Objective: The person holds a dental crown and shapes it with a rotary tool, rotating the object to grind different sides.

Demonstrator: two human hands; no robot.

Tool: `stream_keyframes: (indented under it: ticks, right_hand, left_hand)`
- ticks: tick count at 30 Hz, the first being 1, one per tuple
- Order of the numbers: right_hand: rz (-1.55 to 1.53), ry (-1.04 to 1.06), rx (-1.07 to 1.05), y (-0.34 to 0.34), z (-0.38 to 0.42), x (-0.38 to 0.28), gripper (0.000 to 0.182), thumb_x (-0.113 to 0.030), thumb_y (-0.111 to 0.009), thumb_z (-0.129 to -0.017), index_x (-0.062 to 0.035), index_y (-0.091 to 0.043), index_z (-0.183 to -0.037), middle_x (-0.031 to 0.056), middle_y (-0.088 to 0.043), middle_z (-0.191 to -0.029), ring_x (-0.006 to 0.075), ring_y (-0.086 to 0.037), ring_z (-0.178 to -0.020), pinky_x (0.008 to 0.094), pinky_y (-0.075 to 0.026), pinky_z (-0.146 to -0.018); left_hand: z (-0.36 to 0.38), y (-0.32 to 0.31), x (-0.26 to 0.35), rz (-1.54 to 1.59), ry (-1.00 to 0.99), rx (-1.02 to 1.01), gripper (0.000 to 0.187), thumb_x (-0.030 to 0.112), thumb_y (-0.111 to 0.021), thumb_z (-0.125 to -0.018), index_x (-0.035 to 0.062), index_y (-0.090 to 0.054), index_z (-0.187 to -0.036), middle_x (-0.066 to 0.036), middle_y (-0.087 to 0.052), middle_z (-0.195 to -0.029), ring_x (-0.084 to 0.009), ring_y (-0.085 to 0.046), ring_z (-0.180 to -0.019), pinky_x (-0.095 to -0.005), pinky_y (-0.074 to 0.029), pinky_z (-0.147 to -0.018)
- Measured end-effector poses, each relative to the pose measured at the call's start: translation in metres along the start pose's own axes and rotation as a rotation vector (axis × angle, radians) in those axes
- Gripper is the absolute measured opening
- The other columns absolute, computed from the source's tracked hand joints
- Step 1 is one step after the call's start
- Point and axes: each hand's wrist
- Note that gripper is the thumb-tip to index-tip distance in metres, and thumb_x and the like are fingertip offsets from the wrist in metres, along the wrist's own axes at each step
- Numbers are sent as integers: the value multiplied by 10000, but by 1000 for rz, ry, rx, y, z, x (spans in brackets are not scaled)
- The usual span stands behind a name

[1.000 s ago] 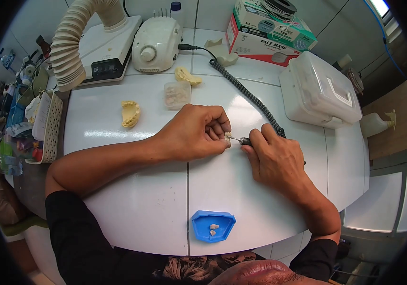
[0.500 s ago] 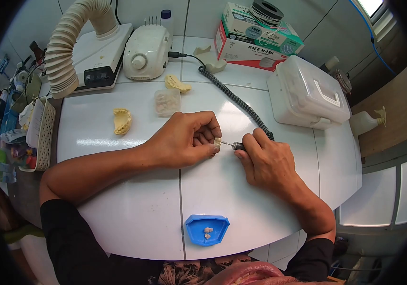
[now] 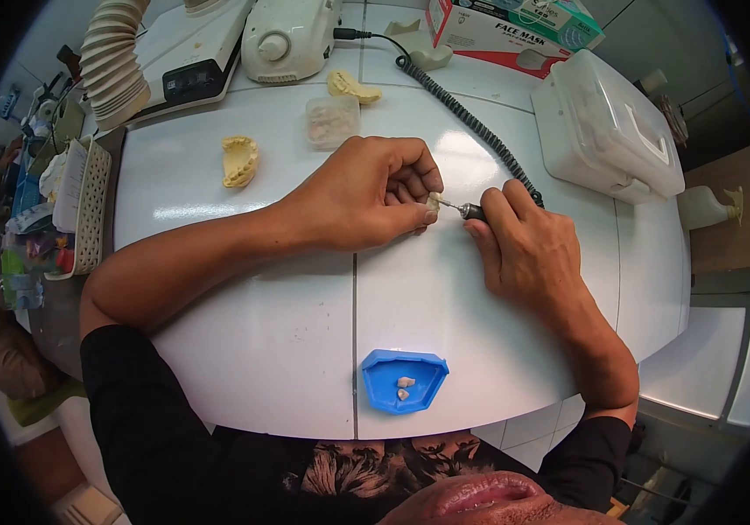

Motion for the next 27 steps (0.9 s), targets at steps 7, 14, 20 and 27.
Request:
stream_keyframes:
  ticks: [7,14,20,27]
  right_hand:
    - [-9,4,-11,2,-2,2,307,-338,-731,-1064,-69,-631,-952,76,-588,-868,274,-626,-564,418,-506,-484]
    - [4,27,-24,3,-1,-1,308,-339,-731,-1064,-73,-630,-947,74,-582,-862,251,-629,-566,408,-492,-477]
    - [-6,-13,-8,1,-1,1,307,-337,-723,-1070,-69,-625,-956,71,-579,-855,262,-632,-580,419,-493,-479]
    - [-30,-2,-19,2,-2,0,308,-334,-725,-1071,-68,-622,-954,71,-581,-855,274,-623,-573,425,-494,-482]
  left_hand:
    - [2,1,5,-6,16,-7,242,43,-786,-977,-39,-660,-1167,-89,-758,-1040,-124,-751,-981,-255,-609,-869]
    - [2,0,3,43,31,5,231,44,-793,-975,-31,-670,-1155,-86,-759,-1031,-112,-738,-952,-240,-592,-834]
    - [1,0,4,27,48,13,245,65,-815,-965,-22,-680,-1150,-61,-752,-1011,-88,-722,-924,-216,-570,-794]
    - [1,-1,6,11,60,24,241,76,-821,-950,-20,-703,-1136,-42,-744,-1003,-62,-693,-892,-204,-561,-777]
Point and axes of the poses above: each hand's wrist, its own z-axis away from the middle knuckle, its own y-axis out of the back of the hand, x = y × z
